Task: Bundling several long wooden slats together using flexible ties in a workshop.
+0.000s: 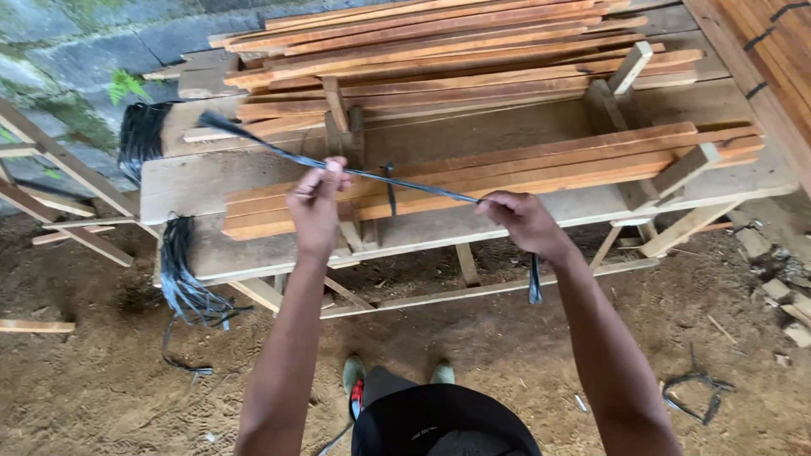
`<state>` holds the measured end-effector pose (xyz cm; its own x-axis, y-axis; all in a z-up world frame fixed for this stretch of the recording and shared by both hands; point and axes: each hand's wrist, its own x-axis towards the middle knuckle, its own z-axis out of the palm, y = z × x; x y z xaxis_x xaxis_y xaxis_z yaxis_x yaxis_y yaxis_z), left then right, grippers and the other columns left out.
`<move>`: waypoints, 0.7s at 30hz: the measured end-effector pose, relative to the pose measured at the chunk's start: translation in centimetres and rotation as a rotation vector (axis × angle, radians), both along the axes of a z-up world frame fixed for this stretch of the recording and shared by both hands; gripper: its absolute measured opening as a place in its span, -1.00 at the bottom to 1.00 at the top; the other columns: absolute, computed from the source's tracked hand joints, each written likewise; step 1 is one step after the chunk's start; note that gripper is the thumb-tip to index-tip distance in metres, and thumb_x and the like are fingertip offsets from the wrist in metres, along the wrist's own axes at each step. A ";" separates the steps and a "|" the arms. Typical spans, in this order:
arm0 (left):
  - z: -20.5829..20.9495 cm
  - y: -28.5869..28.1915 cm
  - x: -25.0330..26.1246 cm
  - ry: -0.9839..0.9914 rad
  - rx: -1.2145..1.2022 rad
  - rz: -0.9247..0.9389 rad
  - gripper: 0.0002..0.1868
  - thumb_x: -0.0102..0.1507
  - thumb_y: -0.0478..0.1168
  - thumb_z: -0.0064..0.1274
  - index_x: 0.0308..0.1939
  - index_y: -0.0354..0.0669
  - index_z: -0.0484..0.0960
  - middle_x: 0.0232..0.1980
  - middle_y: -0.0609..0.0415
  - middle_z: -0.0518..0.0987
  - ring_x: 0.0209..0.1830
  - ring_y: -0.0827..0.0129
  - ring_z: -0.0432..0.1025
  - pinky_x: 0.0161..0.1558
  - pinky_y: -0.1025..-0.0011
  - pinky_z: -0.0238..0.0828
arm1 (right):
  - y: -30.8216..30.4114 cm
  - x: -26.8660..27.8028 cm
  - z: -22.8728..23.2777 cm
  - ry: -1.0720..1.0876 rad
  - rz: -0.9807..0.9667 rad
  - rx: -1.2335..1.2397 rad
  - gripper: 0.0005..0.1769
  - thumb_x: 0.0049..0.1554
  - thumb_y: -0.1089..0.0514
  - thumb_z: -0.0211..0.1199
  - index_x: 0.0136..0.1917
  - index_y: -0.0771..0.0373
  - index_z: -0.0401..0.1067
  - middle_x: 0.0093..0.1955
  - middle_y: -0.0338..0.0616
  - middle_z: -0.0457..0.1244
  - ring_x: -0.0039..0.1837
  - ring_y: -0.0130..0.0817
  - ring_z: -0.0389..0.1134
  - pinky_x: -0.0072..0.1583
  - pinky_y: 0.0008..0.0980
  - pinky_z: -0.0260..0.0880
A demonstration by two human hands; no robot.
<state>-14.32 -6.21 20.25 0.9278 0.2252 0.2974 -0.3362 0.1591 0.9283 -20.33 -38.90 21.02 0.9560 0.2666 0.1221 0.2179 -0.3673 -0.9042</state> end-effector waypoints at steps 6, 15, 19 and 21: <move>0.0 -0.4 -0.9 -0.008 -0.082 0.101 -0.77 0.40 -0.22 0.12 -0.34 -0.19 0.70 -0.14 -0.02 0.69 -0.35 0.51 0.52 -0.18 0.57 0.58 | -8.9 -0.3 -4.6 -0.129 -0.187 -0.194 -0.83 0.33 0.31 0.18 0.06 0.32 0.60 -0.38 0.05 0.30 -0.39 -0.27 0.22 -0.18 -0.27 0.29; -0.8 -3.1 -1.1 0.002 -0.063 0.071 -0.80 0.40 -0.24 0.12 -0.27 -0.26 0.70 -0.17 -0.07 0.68 -0.37 0.48 0.55 -0.19 0.55 0.58 | -12.8 -0.3 -5.2 -0.273 -0.452 -0.415 -0.93 0.32 0.14 0.34 0.03 0.07 0.63 -0.30 -0.15 0.38 -0.23 -0.09 0.44 -0.12 -0.10 0.42; 0.0 -5.9 -0.8 0.022 -0.036 -0.009 -0.84 0.41 -0.27 0.09 -0.05 -0.31 0.68 -0.18 -0.05 0.67 -0.29 0.47 0.59 -0.11 0.54 0.62 | -13.9 2.5 -5.2 -0.457 -0.510 -0.542 -0.85 0.27 0.23 0.30 0.11 0.10 0.57 -0.05 -0.07 0.40 -0.04 0.09 0.46 0.00 0.06 0.49; 0.2 -8.0 -0.6 0.029 -0.021 -0.043 -0.83 0.40 -0.29 0.10 0.02 -0.33 0.66 -0.18 -0.05 0.67 -0.27 0.47 0.59 -0.07 0.54 0.61 | -13.4 3.8 -4.2 -0.536 -0.509 -0.544 -0.75 0.22 0.34 0.26 0.16 0.15 0.55 0.03 0.01 0.39 0.05 0.18 0.45 0.06 0.10 0.50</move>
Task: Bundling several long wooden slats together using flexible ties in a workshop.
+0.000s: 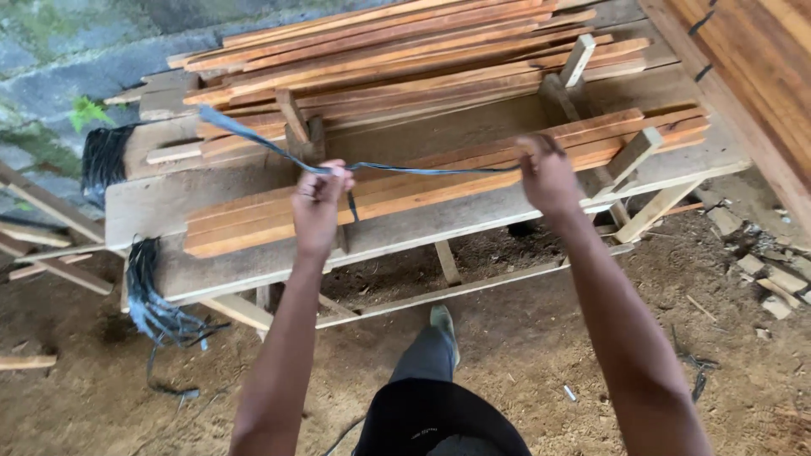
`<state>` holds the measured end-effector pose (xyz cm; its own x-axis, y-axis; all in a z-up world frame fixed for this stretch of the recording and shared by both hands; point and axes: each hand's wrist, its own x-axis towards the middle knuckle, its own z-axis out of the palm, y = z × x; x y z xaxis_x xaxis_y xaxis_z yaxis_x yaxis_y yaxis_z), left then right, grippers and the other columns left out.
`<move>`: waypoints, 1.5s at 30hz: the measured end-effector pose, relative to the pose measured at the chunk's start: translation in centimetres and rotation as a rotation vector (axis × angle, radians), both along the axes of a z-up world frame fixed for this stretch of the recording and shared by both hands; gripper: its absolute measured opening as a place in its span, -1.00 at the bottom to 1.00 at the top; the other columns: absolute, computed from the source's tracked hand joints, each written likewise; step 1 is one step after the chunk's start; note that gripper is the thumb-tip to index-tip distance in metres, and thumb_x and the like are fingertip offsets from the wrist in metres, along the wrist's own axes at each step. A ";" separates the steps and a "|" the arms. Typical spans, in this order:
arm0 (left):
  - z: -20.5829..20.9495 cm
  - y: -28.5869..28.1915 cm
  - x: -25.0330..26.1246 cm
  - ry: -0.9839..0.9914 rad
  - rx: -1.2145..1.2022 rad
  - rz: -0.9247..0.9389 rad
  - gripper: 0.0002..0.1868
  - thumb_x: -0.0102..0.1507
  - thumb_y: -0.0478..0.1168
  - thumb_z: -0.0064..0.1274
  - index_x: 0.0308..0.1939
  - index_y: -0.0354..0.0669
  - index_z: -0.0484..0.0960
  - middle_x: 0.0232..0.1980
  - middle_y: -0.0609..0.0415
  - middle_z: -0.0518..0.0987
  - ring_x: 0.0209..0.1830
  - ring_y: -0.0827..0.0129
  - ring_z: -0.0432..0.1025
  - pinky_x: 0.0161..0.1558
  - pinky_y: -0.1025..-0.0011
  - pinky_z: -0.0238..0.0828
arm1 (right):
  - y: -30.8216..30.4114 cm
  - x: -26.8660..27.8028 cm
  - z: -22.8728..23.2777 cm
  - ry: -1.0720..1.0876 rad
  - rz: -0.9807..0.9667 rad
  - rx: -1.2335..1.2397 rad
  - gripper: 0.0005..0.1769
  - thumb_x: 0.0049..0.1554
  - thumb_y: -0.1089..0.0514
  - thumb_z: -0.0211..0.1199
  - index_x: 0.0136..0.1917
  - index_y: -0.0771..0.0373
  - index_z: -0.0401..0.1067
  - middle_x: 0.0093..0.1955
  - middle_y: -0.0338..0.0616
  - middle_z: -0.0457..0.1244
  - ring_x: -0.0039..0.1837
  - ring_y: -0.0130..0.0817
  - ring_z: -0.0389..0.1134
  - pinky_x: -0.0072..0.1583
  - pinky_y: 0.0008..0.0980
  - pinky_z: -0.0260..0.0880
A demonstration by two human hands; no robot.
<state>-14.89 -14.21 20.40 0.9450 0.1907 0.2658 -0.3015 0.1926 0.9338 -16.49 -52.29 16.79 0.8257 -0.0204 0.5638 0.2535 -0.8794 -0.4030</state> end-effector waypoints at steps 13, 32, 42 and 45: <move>-3.1 -13.5 6.1 0.029 0.057 -0.319 -0.81 0.34 -0.32 0.18 0.04 -0.26 0.69 -0.16 -0.13 0.70 -0.17 0.32 0.64 0.00 0.34 0.64 | 8.2 4.3 5.2 0.384 0.307 0.443 -0.73 0.27 0.15 0.24 0.26 0.08 0.46 0.06 -0.01 0.44 0.18 0.05 0.46 0.21 0.07 0.44; -3.1 -19.4 20.4 0.077 -0.055 -0.247 -0.81 0.32 -0.30 0.21 -0.02 -0.33 0.67 -0.21 -0.14 0.68 -0.22 0.38 0.60 -0.06 0.45 0.67 | -3.5 16.3 6.4 0.262 0.170 0.346 -0.85 0.10 0.25 0.40 -0.02 0.13 0.61 -0.16 0.01 0.45 -0.02 0.02 0.50 0.00 -0.09 0.45; -2.0 -21.0 21.4 0.084 -0.055 -0.212 -0.82 0.33 -0.32 0.18 -0.01 -0.32 0.67 -0.23 -0.12 0.65 -0.24 0.43 0.55 -0.06 0.46 0.67 | -9.1 18.5 7.2 0.228 0.081 0.293 -0.85 0.11 0.24 0.37 -0.03 0.07 0.61 -0.12 -0.07 0.45 0.01 0.04 0.49 0.04 -0.04 0.45; -2.0 -21.3 21.4 0.093 -0.061 -0.186 -0.82 0.33 -0.31 0.19 -0.01 -0.31 0.68 -0.23 -0.10 0.66 -0.23 0.44 0.55 -0.06 0.48 0.67 | -11.2 19.0 6.5 0.214 0.079 0.286 -0.83 0.10 0.28 0.37 -0.02 0.09 0.62 -0.14 -0.02 0.45 -0.01 0.11 0.48 0.04 0.01 0.45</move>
